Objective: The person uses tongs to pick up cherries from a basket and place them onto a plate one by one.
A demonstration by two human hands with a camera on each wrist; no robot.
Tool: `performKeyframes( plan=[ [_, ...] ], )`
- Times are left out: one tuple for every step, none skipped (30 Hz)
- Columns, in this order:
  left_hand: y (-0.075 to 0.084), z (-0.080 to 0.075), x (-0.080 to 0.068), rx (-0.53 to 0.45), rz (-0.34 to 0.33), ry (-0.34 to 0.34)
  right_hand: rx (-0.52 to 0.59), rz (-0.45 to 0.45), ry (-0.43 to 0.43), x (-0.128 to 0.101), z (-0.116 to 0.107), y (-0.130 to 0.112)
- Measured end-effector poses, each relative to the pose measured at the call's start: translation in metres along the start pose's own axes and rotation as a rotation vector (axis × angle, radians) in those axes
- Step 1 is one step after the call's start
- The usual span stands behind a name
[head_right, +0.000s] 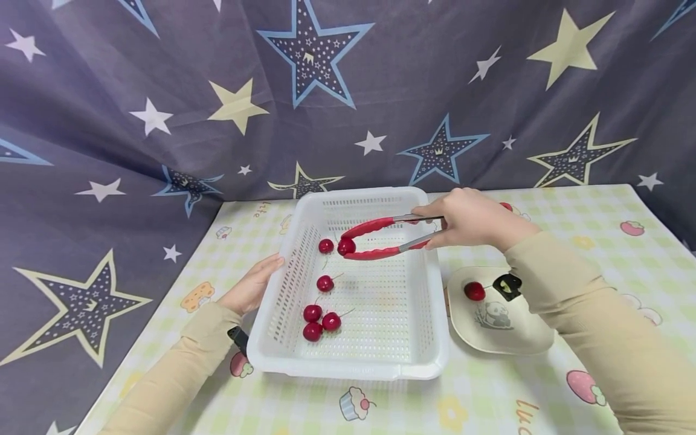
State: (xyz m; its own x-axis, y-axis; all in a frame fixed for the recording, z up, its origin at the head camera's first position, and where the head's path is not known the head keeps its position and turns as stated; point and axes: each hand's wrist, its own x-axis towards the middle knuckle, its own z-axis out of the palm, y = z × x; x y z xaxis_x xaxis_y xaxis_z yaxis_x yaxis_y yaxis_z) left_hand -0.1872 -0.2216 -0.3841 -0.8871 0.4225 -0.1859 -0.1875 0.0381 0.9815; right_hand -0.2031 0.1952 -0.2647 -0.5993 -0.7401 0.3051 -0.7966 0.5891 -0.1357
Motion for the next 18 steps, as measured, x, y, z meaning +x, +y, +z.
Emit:
performKeyframes(
  plan=[
    [0.000,0.000,0.000,-0.001,0.001,0.002,0.005,-0.011,0.020,-0.004,0.000,0.002],
    [0.000,0.000,-0.001,-0.001,0.003,0.004,0.006,-0.018,0.037,-0.007,0.000,0.003],
    [-0.001,0.000,-0.001,-0.002,0.005,0.005,0.007,-0.027,0.054,-0.010,0.000,0.005],
    [-0.001,0.000,-0.001,-0.003,0.008,0.004,0.008,-0.030,0.065,-0.014,0.000,0.007],
    [-0.001,0.000,-0.001,-0.007,0.011,0.003,0.011,-0.026,0.071,-0.017,-0.001,0.008],
    [-0.001,0.000,-0.001,-0.009,0.013,0.001,0.012,-0.020,0.076,-0.020,-0.001,0.009],
    [-0.001,0.000,-0.001,-0.015,0.012,0.003,0.015,-0.004,0.075,-0.023,-0.002,0.010],
    [-0.001,0.000,-0.001,-0.018,0.013,0.003,0.019,0.011,0.075,-0.026,-0.002,0.012],
    [0.000,0.000,0.000,-0.016,0.016,-0.001,0.022,0.024,0.078,-0.029,-0.002,0.012],
    [0.000,0.000,0.000,-0.012,0.019,-0.004,0.026,0.035,0.081,-0.032,-0.002,0.013],
    [-0.001,0.000,0.000,-0.007,0.021,-0.005,0.031,0.043,0.088,-0.034,-0.002,0.014],
    [-0.001,0.001,0.000,-0.007,0.020,-0.003,0.039,0.048,0.094,-0.037,-0.001,0.015],
    [-0.001,0.001,0.000,-0.006,0.019,-0.002,0.044,0.050,0.102,-0.040,-0.001,0.016],
    [-0.001,0.001,0.000,-0.005,0.018,-0.003,0.050,0.046,0.112,-0.042,0.000,0.017],
    [-0.001,0.001,0.000,-0.004,0.016,-0.006,0.054,0.044,0.122,-0.045,0.000,0.017],
    [-0.001,0.001,0.001,-0.005,0.013,-0.007,0.061,0.050,0.127,-0.048,0.001,0.018],
    [-0.001,0.001,0.001,-0.007,0.009,-0.008,0.064,0.056,0.133,-0.050,0.002,0.019],
    [-0.001,0.001,0.001,-0.010,0.006,-0.009,0.066,0.061,0.138,-0.053,0.002,0.020]
  ],
)
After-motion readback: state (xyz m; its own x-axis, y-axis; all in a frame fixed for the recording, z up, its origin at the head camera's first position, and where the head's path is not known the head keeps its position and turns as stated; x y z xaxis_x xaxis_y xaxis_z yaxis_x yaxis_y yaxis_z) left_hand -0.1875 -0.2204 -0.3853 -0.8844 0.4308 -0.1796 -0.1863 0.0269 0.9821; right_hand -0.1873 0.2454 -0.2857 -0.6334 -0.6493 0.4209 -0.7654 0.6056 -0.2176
